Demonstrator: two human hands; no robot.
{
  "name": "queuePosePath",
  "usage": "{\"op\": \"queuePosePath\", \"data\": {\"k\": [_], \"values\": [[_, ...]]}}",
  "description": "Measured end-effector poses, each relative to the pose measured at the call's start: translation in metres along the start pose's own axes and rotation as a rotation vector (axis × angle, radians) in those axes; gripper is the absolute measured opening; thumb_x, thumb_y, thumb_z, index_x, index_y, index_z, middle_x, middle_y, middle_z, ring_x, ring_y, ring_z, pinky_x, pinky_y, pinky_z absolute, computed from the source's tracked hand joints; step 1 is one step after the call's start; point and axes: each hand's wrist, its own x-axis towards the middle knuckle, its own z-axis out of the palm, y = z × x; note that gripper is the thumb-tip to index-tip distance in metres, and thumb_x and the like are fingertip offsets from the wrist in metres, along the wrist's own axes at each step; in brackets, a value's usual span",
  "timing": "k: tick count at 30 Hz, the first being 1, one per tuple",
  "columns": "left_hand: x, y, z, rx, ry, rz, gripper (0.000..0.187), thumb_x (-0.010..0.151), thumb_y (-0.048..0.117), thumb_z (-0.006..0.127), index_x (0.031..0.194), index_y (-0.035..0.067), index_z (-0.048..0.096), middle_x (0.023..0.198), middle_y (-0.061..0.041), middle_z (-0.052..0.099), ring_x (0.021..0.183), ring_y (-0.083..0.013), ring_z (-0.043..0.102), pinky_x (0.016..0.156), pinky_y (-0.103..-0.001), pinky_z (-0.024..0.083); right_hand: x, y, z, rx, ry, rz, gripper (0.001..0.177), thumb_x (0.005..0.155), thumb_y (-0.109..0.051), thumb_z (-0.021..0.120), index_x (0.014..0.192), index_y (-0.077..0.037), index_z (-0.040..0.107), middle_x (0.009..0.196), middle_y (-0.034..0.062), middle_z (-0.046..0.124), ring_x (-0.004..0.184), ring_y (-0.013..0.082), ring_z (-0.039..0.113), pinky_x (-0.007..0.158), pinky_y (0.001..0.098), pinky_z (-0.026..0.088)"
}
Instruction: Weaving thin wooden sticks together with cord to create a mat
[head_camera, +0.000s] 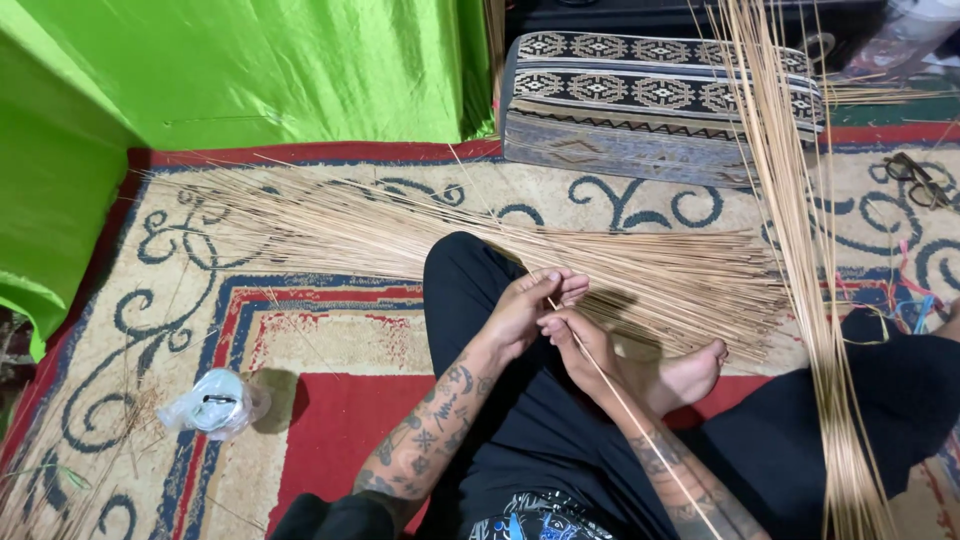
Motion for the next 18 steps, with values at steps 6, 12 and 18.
{"op": "queuePosePath", "data": {"k": [6, 12, 18], "values": [[0.028, 0.054, -0.093, 0.135, 0.222, 0.147, 0.021, 0.1, 0.029, 0.064, 0.113, 0.011, 0.065, 0.098, -0.01, 0.078, 0.091, -0.0199, 0.077, 0.08, -0.029, 0.061, -0.08, -0.004, -0.044, -0.117, -0.014, -0.045, 0.033, 0.101, -0.024, 0.05, 0.099, -0.005, 0.077, 0.095, 0.0055, 0.079, 0.091, 0.0154, 0.075, 0.082, 0.0263, 0.06], [-0.003, 0.034, -0.046, 0.138, 0.068, 0.146, 0.033, 0.106, 0.028, 0.052, 0.126, 0.004, 0.061, 0.102, -0.017, 0.075, 0.097, -0.0278, 0.074, 0.077, -0.03, 0.056, -0.077, 0.011, -0.03, -0.067, 0.072, -0.036, 0.038, 0.103, -0.03, 0.049, 0.097, -0.005, 0.076, 0.084, 0.0045, 0.076, 0.075, 0.0154, 0.07, 0.077, 0.0288, 0.055], [-0.013, -0.007, -0.042, 0.18, -0.055, 0.126, 0.031, 0.102, 0.03, 0.062, 0.118, 0.004, 0.063, 0.113, -0.017, 0.074, 0.111, -0.0278, 0.071, 0.09, -0.029, 0.054, -0.049, -0.003, -0.014, 0.048, 0.064, 0.055, 0.041, 0.104, -0.037, 0.047, 0.101, -0.006, 0.075, 0.092, 0.0022, 0.076, 0.075, 0.0122, 0.069, 0.075, 0.0253, 0.053]]}}
